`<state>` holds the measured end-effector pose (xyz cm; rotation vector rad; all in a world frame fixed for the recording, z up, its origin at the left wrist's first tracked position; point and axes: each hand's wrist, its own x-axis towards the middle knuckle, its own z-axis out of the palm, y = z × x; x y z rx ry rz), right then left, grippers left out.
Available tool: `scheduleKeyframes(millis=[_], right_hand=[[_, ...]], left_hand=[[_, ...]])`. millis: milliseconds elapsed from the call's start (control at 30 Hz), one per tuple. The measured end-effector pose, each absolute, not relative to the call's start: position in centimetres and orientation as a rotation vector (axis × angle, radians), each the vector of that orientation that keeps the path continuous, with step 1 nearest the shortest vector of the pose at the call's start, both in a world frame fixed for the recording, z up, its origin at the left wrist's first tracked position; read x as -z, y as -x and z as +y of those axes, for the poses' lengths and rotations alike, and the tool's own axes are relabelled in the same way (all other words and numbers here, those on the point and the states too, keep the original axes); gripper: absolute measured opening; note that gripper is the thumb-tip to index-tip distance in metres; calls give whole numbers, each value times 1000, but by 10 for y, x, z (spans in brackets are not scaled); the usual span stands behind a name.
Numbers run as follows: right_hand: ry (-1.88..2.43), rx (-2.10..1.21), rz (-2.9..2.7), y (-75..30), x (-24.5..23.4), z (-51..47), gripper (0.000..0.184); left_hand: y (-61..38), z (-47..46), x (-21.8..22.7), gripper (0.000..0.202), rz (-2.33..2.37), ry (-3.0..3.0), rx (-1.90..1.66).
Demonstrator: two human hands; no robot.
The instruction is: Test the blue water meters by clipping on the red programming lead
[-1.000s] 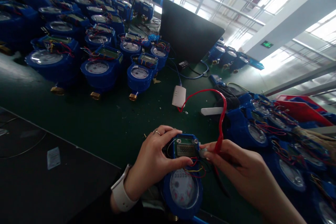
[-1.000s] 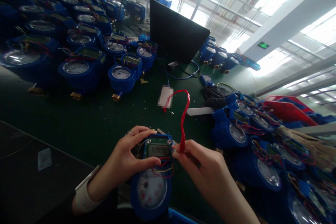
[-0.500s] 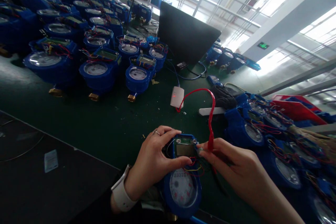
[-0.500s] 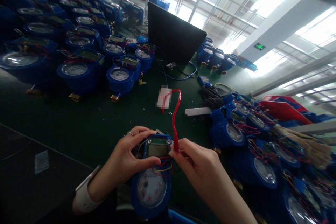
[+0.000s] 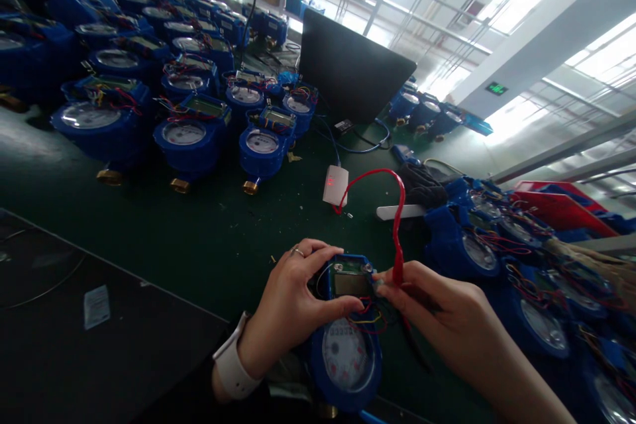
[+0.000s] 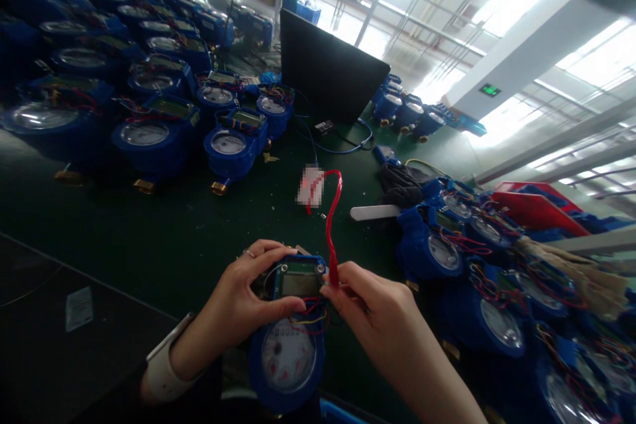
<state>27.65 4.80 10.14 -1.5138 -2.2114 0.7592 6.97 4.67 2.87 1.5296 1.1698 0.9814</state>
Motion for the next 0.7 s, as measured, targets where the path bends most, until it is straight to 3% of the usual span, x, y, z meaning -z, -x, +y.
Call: scheduleKeyframes(millis=[267, 433, 600, 700], right_hand=[[1527, -961, -1810, -291, -87, 41, 11], [1326, -954, -1449, -285, -83, 39, 10], [1029, -1080, -1338, -268, -79, 44, 5], [932, -1084, -1354, -263, -79, 47, 4]], left_hand=[[-68, 45, -29, 59, 1187, -1533, -959], [-62, 41, -32, 80, 1266, -1656, -938], [-60, 38, -58, 32, 1258, -1802, -1187], [-68, 42, -77, 25, 1097, -1781, -1162]])
